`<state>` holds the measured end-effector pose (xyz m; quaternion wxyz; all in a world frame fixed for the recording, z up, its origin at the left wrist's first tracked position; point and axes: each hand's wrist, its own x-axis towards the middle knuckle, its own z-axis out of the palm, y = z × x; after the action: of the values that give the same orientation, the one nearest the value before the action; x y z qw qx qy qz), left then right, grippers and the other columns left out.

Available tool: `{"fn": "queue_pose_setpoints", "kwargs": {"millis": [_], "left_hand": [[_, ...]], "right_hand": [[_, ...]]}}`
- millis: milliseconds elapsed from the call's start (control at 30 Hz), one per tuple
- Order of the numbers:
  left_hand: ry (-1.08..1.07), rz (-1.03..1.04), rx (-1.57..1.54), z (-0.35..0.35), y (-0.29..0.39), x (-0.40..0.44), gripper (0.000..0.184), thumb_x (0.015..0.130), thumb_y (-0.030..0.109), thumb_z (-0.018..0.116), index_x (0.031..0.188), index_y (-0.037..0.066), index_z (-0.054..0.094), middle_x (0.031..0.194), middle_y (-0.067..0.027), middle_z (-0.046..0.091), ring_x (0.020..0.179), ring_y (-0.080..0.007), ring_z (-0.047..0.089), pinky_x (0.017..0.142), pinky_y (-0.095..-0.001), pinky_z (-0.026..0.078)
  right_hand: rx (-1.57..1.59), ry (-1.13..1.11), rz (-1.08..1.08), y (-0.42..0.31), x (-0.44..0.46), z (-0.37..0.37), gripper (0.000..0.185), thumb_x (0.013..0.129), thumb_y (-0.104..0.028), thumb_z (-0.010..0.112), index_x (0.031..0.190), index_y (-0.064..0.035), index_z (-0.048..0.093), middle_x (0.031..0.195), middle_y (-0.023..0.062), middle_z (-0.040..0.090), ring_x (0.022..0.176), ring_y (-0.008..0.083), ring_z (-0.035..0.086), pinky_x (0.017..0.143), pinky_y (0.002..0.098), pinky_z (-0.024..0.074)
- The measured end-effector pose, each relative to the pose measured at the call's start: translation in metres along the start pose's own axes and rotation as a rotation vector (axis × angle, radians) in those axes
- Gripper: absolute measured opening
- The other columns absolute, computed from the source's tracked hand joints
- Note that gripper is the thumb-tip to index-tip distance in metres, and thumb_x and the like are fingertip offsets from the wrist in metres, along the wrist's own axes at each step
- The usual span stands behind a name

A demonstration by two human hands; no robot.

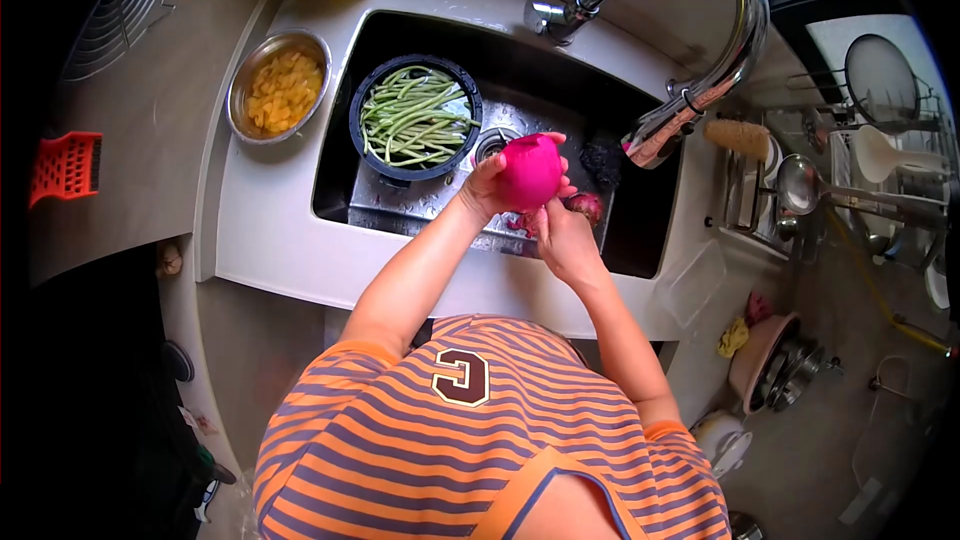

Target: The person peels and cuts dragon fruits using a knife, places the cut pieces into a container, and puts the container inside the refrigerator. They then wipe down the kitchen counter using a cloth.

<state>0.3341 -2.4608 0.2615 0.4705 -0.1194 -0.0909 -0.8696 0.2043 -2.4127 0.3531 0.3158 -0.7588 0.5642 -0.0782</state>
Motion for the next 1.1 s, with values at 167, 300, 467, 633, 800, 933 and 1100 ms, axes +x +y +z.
{"fn": "queue_pose_setpoints", "kwargs": {"millis": [167,300,467,633,800,933,1100], "left_hand": [[0.31,0.1,-0.225,-0.004,-0.01,0.005,0.086,0.062,0.051,0.076,0.126,0.005,0.04,0.112,-0.0166,0.054,0.098,-0.0323,0.057,0.096,-0.0526,0.038],[0.527,0.093,-0.339,-0.015,-0.013,-0.006,0.07,0.065,0.059,0.069,0.11,0.007,0.054,0.106,-0.0137,0.058,0.097,-0.0331,0.056,0.088,-0.0513,0.045],[0.91,0.112,-0.215,-0.024,0.002,-0.014,0.072,0.063,0.066,0.065,0.109,0.011,0.053,0.104,-0.0146,0.057,0.098,-0.0357,0.054,0.083,-0.053,0.046],[0.956,-0.001,-0.274,-0.014,-0.007,-0.016,0.065,0.073,0.063,0.055,0.112,0.012,0.051,0.109,-0.0164,0.055,0.098,-0.0378,0.054,0.082,-0.0552,0.046],[0.819,-0.393,-0.189,-0.008,-0.001,-0.032,0.063,0.082,0.062,0.041,0.119,0.012,0.05,0.114,-0.0185,0.054,0.098,-0.0401,0.055,0.077,-0.0521,0.047],[0.828,-0.559,-0.007,0.024,0.007,-0.029,0.065,0.083,0.063,0.034,0.122,0.013,0.049,0.111,-0.0181,0.057,0.09,-0.0394,0.058,0.072,-0.0493,0.048],[0.784,-0.569,0.055,0.026,0.011,-0.032,0.066,0.081,0.063,0.042,0.122,0.011,0.049,0.108,-0.0175,0.059,0.084,-0.0407,0.061,0.062,-0.0508,0.052]], "right_hand": [[-0.086,0.045,0.052,-0.001,-0.005,-0.012,0.025,0.091,-0.021,0.045,0.082,0.0009,0.053,0.067,0.025,0.055,0.065,0.0441,0.054,0.058,0.05,0.041],[-0.116,-0.063,0.077,0.005,-0.015,-0.033,0.034,0.091,-0.026,0.046,0.073,0.0019,0.054,0.065,0.0256,0.054,0.066,0.0437,0.054,0.059,0.0493,0.0411],[-0.291,-0.127,0.225,0.005,-0.043,-0.066,0.034,0.089,-0.029,0.047,0.073,-0.0005,0.054,0.066,0.0238,0.057,0.069,0.0419,0.057,0.063,0.0504,0.0438],[-0.013,0.178,-0.045,0.015,-0.034,-0.047,0.017,0.086,-0.019,0.055,0.084,-0.0019,0.055,0.064,0.0193,0.055,0.058,0.0387,0.055,0.053,0.043,0.0438],[-0.119,0.034,-0.26,0.015,-0.028,-0.054,0.014,0.083,-0.016,0.059,0.082,-0.0027,0.056,0.07,0.0157,0.055,0.061,0.0349,0.055,0.053,0.0395,0.0442],[-0.284,-0.041,-0.418,0.026,-0.026,-0.064,0.017,0.083,-0.02,0.058,0.08,-0.0042,0.052,0.067,0.0127,0.055,0.058,0.0316,0.056,0.049,0.0383,0.044],[-0.332,-0.019,-0.412,0.025,-0.028,-0.061,0.018,0.082,-0.018,0.059,0.076,-0.0043,0.049,0.064,0.0123,0.053,0.056,0.0308,0.055,0.048,0.0373,0.0423]]}}
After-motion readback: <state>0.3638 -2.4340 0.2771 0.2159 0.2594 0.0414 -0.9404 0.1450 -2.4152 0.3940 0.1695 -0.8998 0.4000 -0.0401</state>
